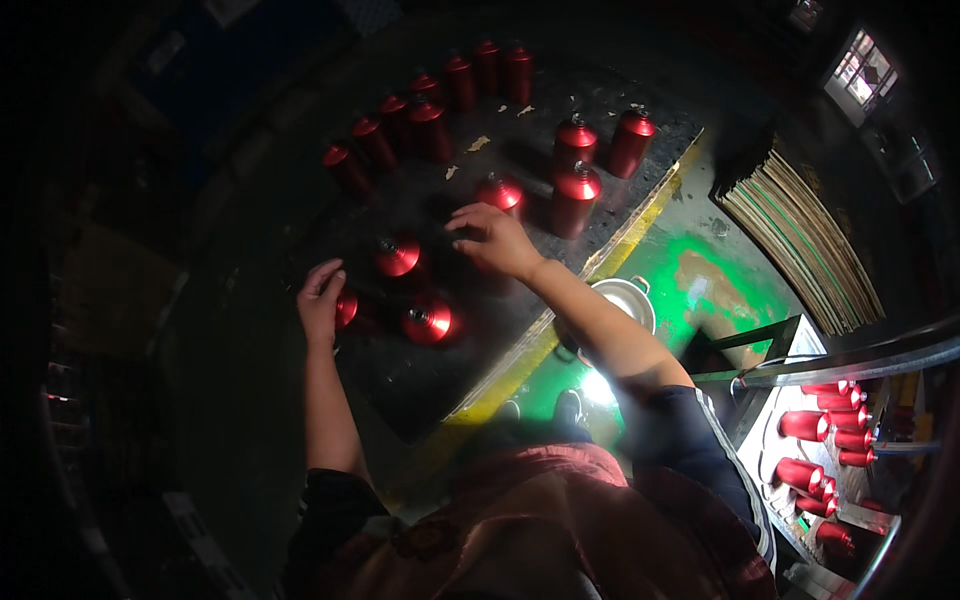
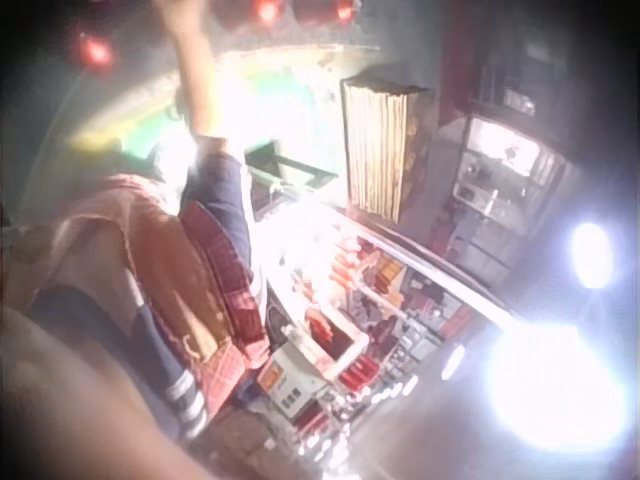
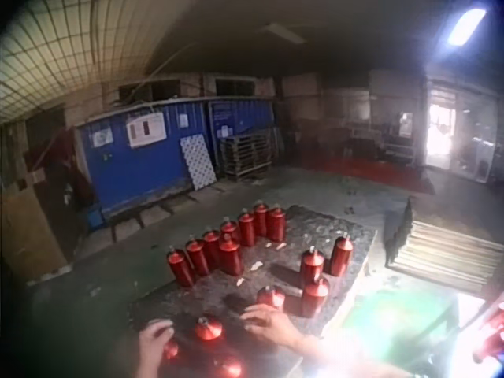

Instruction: The person repeatedly picks up red metal cylinders, dips their open ends into a metal bowl containing a white substance, and places them upright onto a metal tray. The person also refills the bowl from a larger container during the process.

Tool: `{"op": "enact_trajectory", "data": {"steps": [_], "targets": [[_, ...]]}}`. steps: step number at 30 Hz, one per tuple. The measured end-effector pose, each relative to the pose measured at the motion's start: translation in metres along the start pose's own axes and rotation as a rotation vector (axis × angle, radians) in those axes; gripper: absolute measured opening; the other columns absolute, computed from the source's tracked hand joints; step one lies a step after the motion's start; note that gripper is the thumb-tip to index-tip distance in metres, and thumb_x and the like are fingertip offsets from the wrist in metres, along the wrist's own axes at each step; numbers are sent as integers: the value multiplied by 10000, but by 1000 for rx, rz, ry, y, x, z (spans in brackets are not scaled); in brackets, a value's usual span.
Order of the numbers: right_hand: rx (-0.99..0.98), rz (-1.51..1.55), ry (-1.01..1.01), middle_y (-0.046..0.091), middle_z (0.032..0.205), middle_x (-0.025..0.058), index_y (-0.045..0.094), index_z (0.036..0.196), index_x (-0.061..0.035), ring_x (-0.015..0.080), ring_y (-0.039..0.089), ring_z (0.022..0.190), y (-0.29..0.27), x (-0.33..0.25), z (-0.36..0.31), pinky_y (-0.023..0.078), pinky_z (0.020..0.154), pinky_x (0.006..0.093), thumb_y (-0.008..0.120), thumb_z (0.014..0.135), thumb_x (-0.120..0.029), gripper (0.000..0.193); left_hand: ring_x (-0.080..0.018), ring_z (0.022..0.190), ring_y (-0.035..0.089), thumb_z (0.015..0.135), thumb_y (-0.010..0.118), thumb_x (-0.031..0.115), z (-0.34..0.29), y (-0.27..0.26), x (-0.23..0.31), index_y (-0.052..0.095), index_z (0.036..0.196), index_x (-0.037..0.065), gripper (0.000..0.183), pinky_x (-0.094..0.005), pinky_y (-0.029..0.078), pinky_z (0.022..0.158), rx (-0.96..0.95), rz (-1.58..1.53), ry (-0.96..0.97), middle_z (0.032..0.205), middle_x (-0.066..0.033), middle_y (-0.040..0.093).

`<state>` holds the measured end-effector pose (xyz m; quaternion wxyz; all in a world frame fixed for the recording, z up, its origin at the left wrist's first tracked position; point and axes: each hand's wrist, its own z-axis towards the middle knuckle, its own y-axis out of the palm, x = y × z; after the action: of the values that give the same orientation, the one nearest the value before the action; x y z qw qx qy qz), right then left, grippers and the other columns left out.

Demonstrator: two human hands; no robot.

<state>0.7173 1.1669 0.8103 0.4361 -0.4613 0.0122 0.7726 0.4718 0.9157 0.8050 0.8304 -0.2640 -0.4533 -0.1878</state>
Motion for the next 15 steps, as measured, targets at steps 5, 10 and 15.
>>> {"op": "enact_trajectory", "data": {"steps": [5, 10, 15], "targets": [[-139, 164, 213, 655, 859, 95, 702, 1145, -118, 230, 677, 824, -4, -5, -12, 518, 742, 334, 771, 819, -199, 344, -14, 518, 421, 912, 671, 4, -10, 14, 22, 662, 1226, 32, 315, -178, 322, 465, 248, -51, -268, 715, 51, 525], [-712, 31, 18, 711, 911, 160, 666, 1236, -139, 335, 689, 872, 21, -44, 1, 531, 810, 416, 764, 803, -414, 522, -32, 514, 447, 858, 743, 29, 26, 50, 35, 550, 1385, 46, 561, -210, 355, 454, -268, -46, -277, 721, 22, 558], [-799, 7, -110, 714, 928, 142, 692, 1149, -168, 366, 670, 887, 53, -44, -10, 519, 793, 467, 719, 808, -330, 379, -11, 534, 413, 872, 727, 34, 46, 78, 25, 678, 1174, 44, 306, -216, 317, 462, -446, 140, -451, 731, 48, 573]]}}
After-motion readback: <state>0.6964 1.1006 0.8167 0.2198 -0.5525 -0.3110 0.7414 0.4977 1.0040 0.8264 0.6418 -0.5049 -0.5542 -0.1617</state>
